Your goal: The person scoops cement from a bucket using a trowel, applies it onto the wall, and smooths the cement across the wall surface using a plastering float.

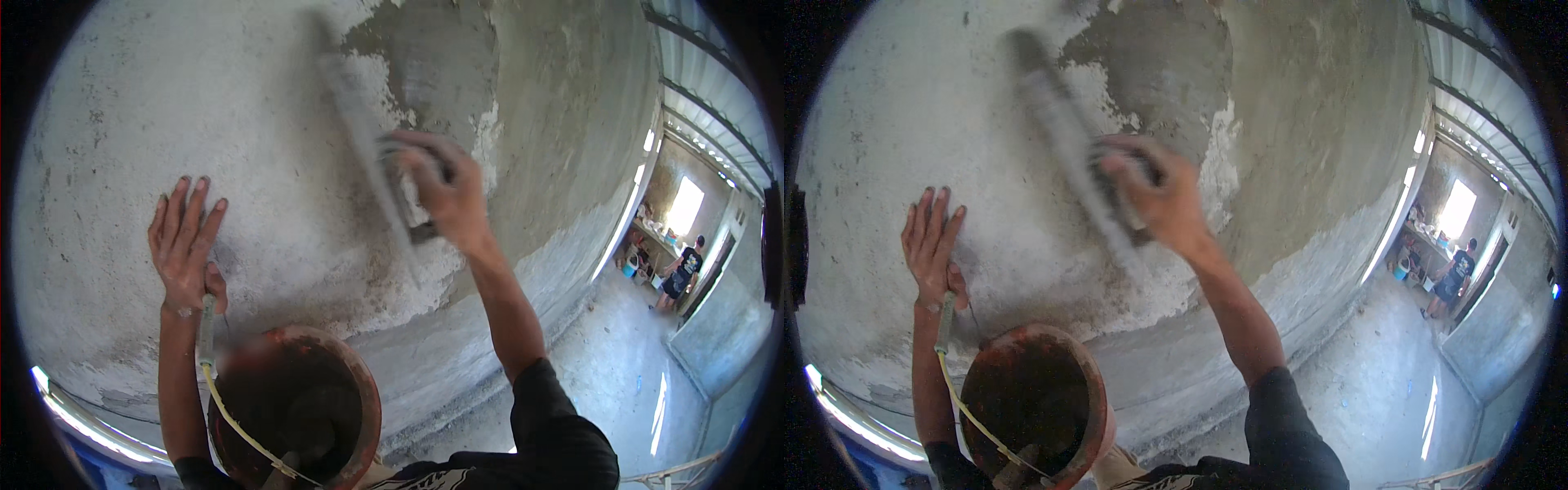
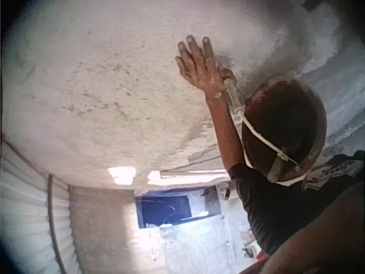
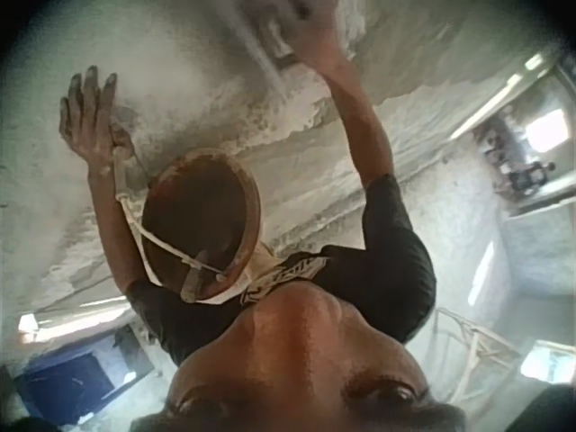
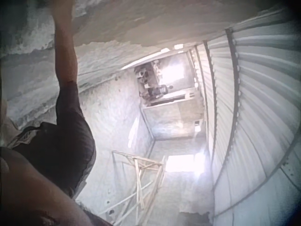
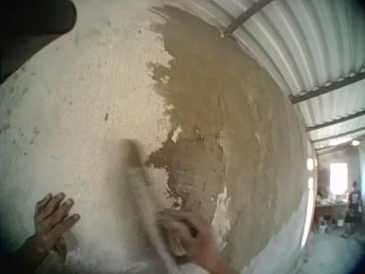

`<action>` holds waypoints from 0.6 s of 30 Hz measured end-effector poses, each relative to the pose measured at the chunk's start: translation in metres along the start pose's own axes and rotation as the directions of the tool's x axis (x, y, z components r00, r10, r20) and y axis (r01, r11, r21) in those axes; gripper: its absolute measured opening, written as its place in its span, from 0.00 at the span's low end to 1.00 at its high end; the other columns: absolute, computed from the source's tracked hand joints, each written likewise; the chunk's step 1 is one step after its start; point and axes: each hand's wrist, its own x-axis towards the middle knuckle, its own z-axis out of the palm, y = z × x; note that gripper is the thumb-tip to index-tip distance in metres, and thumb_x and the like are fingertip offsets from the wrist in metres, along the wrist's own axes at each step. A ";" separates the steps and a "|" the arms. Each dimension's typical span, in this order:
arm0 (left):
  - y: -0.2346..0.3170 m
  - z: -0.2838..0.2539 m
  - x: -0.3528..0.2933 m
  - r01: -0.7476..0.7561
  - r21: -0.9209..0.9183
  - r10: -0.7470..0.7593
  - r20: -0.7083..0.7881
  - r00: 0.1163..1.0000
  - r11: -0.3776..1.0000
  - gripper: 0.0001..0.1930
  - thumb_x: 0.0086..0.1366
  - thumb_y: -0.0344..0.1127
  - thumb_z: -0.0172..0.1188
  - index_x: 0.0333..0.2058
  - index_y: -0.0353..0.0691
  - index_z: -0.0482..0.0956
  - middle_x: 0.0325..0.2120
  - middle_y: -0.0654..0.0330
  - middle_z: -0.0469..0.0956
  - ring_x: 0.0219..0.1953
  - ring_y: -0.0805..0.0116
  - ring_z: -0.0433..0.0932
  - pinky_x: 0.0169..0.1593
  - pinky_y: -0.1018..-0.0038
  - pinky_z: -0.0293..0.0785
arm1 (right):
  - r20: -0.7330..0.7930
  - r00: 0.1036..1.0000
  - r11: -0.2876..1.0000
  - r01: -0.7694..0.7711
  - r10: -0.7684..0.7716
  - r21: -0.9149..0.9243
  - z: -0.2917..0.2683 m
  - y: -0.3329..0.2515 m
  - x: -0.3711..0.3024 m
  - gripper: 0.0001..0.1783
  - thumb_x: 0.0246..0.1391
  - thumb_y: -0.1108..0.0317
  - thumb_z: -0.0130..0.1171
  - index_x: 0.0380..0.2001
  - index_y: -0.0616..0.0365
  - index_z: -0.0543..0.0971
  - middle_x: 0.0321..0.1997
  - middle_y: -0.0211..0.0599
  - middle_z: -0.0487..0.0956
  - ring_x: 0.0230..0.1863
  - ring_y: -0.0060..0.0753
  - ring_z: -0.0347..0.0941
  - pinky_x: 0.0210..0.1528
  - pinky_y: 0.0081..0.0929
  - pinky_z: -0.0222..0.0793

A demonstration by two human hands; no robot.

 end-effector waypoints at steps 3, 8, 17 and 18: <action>0.005 0.001 0.000 0.057 -0.021 -0.056 0.056 0.997 0.998 0.30 0.71 0.51 0.27 0.50 0.43 0.80 0.55 0.53 0.74 0.63 0.52 0.66 0.67 0.55 0.52 | -0.221 0.905 0.927 -0.328 0.363 0.181 -0.051 0.028 0.004 0.16 0.62 0.56 0.55 0.43 0.57 0.80 0.22 0.23 0.70 0.23 0.11 0.62 0.23 0.15 0.56; 0.006 -0.003 -0.001 -0.005 -0.032 0.006 0.023 1.000 0.999 0.26 0.70 0.44 0.31 0.50 0.40 0.79 0.56 0.50 0.73 0.63 0.51 0.66 0.66 0.52 0.54 | -0.299 0.877 0.916 -0.305 0.377 0.260 -0.076 0.047 0.032 0.21 0.64 0.51 0.51 0.40 0.61 0.78 0.19 0.19 0.63 0.19 0.12 0.56 0.19 0.15 0.50; 0.006 0.002 0.002 0.048 -0.035 -0.047 0.043 0.998 0.998 0.29 0.71 0.47 0.28 0.49 0.43 0.80 0.55 0.53 0.74 0.63 0.52 0.66 0.67 0.54 0.52 | -0.001 0.965 0.959 -0.262 0.264 0.106 -0.018 -0.012 0.055 0.17 0.62 0.52 0.55 0.41 0.54 0.80 0.20 0.21 0.69 0.19 0.12 0.58 0.20 0.16 0.53; 0.005 0.004 0.002 0.052 -0.040 -0.050 0.046 0.998 0.998 0.29 0.71 0.47 0.28 0.49 0.43 0.80 0.55 0.53 0.74 0.63 0.52 0.66 0.67 0.54 0.52 | 0.002 0.963 0.958 -0.268 0.269 0.102 -0.006 -0.014 0.052 0.17 0.62 0.52 0.55 0.41 0.54 0.80 0.20 0.21 0.69 0.19 0.12 0.58 0.20 0.16 0.53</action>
